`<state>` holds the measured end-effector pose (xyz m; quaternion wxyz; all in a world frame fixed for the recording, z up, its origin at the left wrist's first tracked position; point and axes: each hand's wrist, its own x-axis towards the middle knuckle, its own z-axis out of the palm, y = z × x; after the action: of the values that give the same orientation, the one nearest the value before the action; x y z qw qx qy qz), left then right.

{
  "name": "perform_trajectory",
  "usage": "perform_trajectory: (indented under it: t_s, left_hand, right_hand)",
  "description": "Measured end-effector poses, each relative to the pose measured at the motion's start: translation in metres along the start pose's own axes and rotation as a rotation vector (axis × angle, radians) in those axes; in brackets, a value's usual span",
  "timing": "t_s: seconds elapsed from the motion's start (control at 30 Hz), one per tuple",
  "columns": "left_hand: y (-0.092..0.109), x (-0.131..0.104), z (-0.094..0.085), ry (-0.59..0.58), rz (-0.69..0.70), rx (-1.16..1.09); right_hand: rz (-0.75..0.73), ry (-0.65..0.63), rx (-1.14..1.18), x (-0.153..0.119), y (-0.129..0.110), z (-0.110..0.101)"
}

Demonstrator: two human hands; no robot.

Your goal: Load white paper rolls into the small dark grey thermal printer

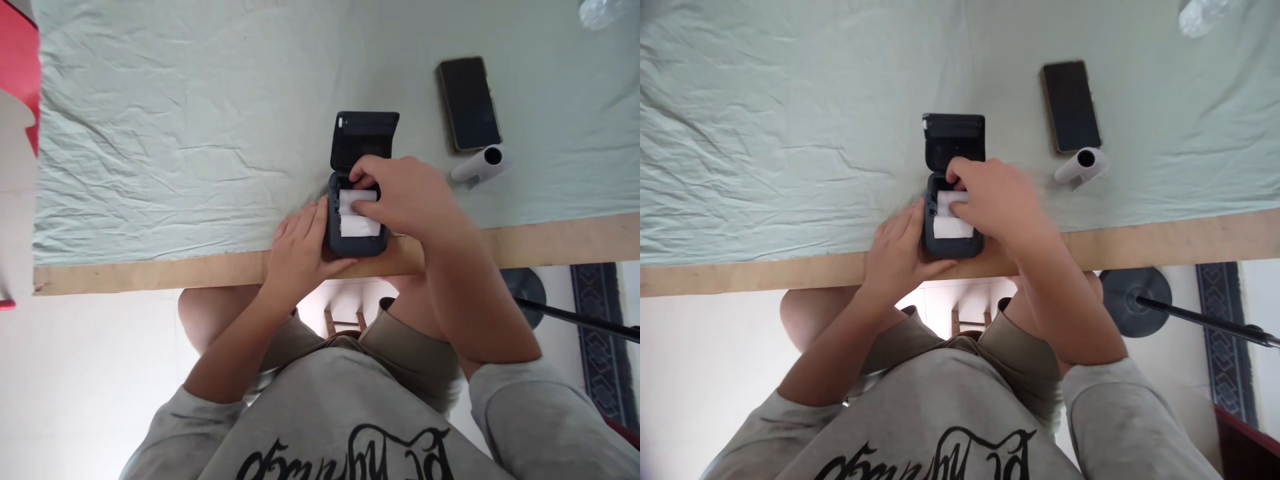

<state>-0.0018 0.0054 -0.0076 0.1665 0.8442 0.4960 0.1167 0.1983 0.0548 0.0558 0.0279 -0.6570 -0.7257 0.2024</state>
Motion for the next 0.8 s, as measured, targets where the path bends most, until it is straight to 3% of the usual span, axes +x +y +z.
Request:
perform_trajectory:
  t_s: [0.23,0.43,0.53,0.67,0.8]
  left_hand:
    - [0.001,0.000,-0.002,0.001,0.010,-0.008]
    - [0.001,0.000,-0.002,-0.002,-0.001,-0.014]
    - [0.001,0.000,-0.002,-0.006,-0.011,-0.011]
    - [0.001,0.001,-0.002,0.002,-0.003,-0.006]
    - [0.000,0.002,-0.002,0.008,0.002,-0.007]
  right_hand:
    - [-0.113,-0.009,-0.090,0.003,0.004,-0.004]
    - [-0.211,0.049,0.118,-0.006,0.009,-0.013]
    - [-0.255,0.114,0.454,-0.014,0.020,-0.017]
    - [-0.251,0.137,1.112,-0.026,0.049,-0.007]
    - [-0.027,0.206,1.652,-0.038,0.065,0.007]
